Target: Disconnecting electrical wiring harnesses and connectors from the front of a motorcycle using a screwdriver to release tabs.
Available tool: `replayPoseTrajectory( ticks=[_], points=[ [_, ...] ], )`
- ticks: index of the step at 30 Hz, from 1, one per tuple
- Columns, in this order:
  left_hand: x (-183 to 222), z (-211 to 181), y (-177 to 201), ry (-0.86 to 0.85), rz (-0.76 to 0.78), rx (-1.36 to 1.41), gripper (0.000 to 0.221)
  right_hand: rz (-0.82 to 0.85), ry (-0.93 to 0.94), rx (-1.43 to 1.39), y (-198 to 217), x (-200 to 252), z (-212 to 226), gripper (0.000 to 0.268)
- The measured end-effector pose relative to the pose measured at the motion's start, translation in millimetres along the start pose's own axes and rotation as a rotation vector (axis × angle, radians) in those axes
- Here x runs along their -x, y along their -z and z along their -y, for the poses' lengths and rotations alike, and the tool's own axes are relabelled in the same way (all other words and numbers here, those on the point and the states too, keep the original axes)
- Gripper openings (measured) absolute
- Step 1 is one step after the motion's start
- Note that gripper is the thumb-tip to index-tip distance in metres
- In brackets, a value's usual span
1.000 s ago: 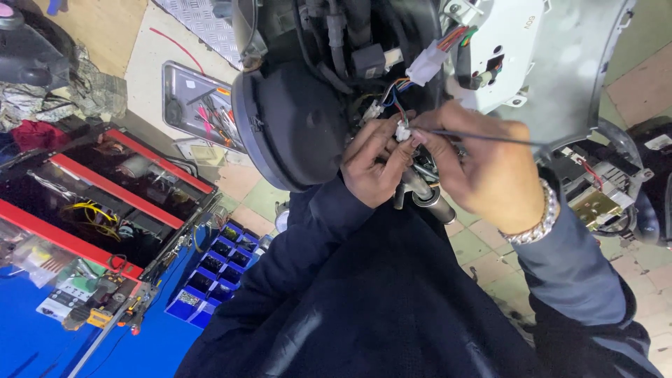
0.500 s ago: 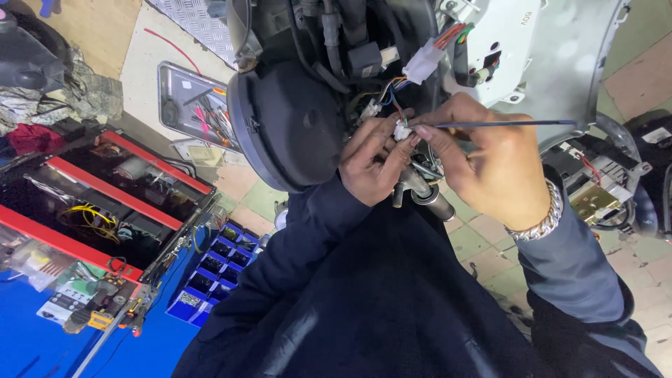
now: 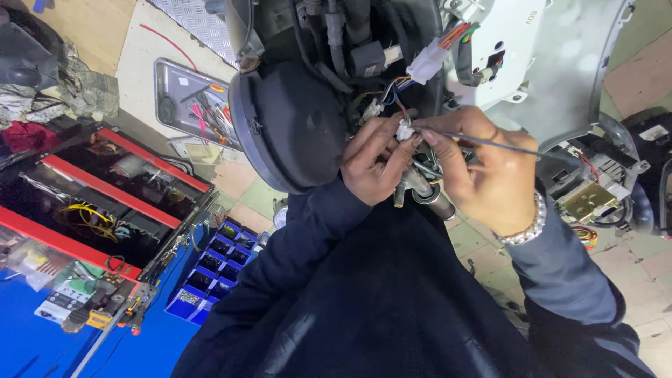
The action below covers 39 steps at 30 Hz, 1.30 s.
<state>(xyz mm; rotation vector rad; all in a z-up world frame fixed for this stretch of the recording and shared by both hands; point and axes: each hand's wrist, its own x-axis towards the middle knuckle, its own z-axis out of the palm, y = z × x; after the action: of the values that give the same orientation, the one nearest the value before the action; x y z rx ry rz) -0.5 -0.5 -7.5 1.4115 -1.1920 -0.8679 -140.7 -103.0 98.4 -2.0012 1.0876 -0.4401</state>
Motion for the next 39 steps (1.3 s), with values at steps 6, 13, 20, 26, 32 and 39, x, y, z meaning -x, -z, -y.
replayPoseTrajectory(
  ticks=[6,13,20,26,32,39],
  points=[
    [-5.8,-6.5,-0.4,-0.004,-0.039,-0.048,0.033,-0.032,0.005,-0.007,-3.3,0.4,7.2,0.012],
    [0.0,4.6,-0.9,-0.083,-0.002,-0.043,0.036,-0.073,0.216,-0.036,-20.4,15.6,-23.6,0.012],
    [-8.1,6.7,-3.9,-0.108,-0.038,0.116,0.043,-0.498,0.442,-0.043,-53.3,-1.0,-15.0,0.008],
    [-5.1,6.7,-4.2,-0.114,-0.046,0.108,0.045,-0.706,0.503,-0.040,-79.0,3.5,-28.6,0.013],
    [-12.6,1.3,-3.1,-0.127,-0.076,0.118,0.041,-0.762,0.309,-0.064,-90.2,8.5,-20.9,0.009],
    [-9.2,3.1,-3.5,-0.045,-0.099,0.145,0.043,-0.884,0.434,-0.037,-108.0,9.5,-37.0,0.006]
  ],
)
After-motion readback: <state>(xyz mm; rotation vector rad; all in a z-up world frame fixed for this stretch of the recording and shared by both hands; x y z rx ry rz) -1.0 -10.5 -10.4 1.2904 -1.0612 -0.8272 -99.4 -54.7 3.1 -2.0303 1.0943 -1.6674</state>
